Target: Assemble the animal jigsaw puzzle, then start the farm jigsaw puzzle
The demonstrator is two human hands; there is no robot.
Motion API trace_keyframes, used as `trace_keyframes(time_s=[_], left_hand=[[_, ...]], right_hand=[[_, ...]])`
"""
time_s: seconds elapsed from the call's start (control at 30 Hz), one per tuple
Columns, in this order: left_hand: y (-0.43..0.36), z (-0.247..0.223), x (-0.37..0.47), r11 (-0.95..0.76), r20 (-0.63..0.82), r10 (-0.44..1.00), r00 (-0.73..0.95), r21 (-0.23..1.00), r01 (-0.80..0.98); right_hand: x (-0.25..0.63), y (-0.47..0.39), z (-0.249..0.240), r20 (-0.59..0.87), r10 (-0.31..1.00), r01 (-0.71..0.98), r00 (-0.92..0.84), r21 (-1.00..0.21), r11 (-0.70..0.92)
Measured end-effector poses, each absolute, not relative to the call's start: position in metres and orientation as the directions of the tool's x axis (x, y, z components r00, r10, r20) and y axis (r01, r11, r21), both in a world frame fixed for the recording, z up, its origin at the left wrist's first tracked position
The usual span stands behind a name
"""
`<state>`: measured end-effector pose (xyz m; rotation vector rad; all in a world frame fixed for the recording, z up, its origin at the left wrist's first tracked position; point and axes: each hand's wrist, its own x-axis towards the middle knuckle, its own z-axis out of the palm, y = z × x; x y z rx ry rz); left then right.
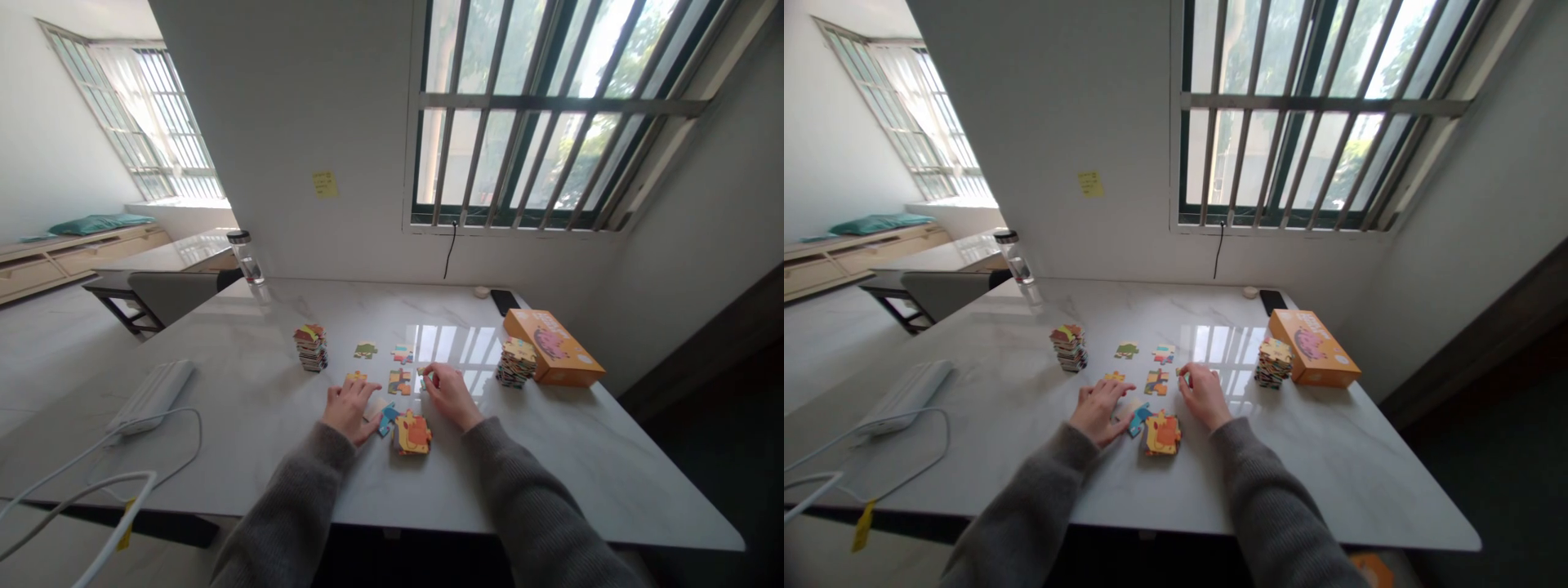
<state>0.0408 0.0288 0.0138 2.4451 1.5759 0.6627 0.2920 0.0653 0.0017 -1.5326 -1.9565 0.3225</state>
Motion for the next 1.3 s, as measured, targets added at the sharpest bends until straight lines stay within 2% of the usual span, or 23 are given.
trace_keyframes(time_s=[0.2, 0.6, 0.77, 1.0, 1.3], left_hand=[[0.006, 0.019, 0.035, -0.408, 0.118, 0.913, 0.391, 0.22, 0.886], [0.019, 0.015, 0.044, -0.388, 0.083, 0.921, 0.38, 0.105, 0.916], [0.03, 0.01, 0.038, -0.406, 0.122, 0.911, 0.394, 0.093, 0.909], [0.039, 0.011, 0.029, -0.48, 0.099, 0.877, 0.469, 0.182, 0.858], [0.046, 0.014, 0.04, -0.493, 0.075, 0.87, 0.487, 0.123, 0.861]], right_hand=[[0.292, 0.065, 0.004, 0.347, 0.932, 0.745, -0.107, -0.593, 0.306], [0.299, 0.07, 0.0, 0.398, 0.91, 0.727, -0.119, -0.589, 0.353], [0.3, 0.07, -0.001, 0.403, 0.904, 0.733, -0.14, -0.571, 0.368], [0.298, 0.068, 0.001, 0.404, 0.901, 0.721, -0.158, -0.576, 0.385], [0.298, 0.068, 0.001, 0.429, 0.886, 0.714, -0.178, -0.563, 0.416]])
